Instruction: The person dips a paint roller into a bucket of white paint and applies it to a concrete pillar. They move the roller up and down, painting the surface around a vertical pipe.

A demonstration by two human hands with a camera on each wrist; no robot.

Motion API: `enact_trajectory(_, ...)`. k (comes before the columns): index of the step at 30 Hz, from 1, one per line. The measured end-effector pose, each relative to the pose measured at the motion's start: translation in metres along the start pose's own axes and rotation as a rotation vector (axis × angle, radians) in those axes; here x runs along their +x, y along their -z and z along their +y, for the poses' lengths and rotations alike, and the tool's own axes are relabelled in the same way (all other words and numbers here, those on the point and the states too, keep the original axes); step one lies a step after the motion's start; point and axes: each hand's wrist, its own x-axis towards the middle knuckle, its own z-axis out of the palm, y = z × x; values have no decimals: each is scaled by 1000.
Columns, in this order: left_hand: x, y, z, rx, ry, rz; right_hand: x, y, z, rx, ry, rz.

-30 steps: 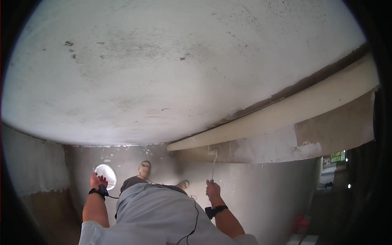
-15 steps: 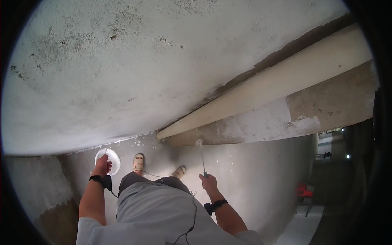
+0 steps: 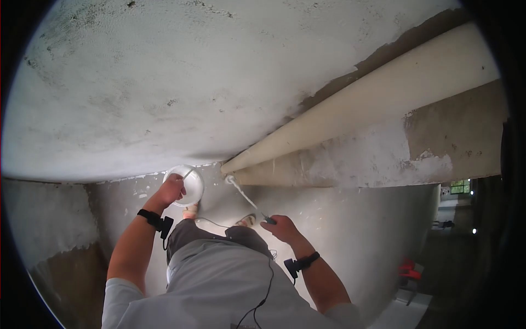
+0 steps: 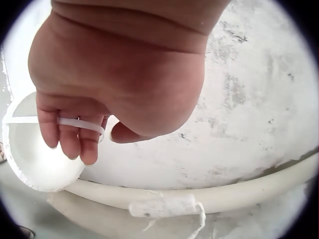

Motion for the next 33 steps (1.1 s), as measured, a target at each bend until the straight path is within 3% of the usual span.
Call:
enact_trajectory(2, -5, -9, 13, -25, -17, -58, 4, 7, -20, -27, 39, -46)
enact_trajectory(4, -6, -17, 22, 80, 22, -61, 9, 11, -36, 38, -48, -206)
enact_trajectory(7, -2, -21, 26, 46, -21, -60, 12, 18, -59, 91, -83, -293)
enact_trajectory(10, -11, -35, 43, 13, 33, -51, 20, 14, -56, 53, 16, -290)
enact_trajectory(15, -20, -48, 67, 101, 34, -21, 28, 18, -67, 55, -27, -341)
enact_trajectory(20, -36, -40, 104, -89, 83, -118, 35, 24, -85, -21, -17, -354)
enact_trajectory(23, -47, -38, 121, -139, 10, -161, 40, 24, -94, -88, 105, -325)
enact_trajectory(30, -58, -44, 145, -178, -96, -196, 42, 32, -119, 356, -96, -433)
enact_trajectory(33, -63, -49, 151, -61, -280, -137, 38, 44, -124, 471, -145, -463)
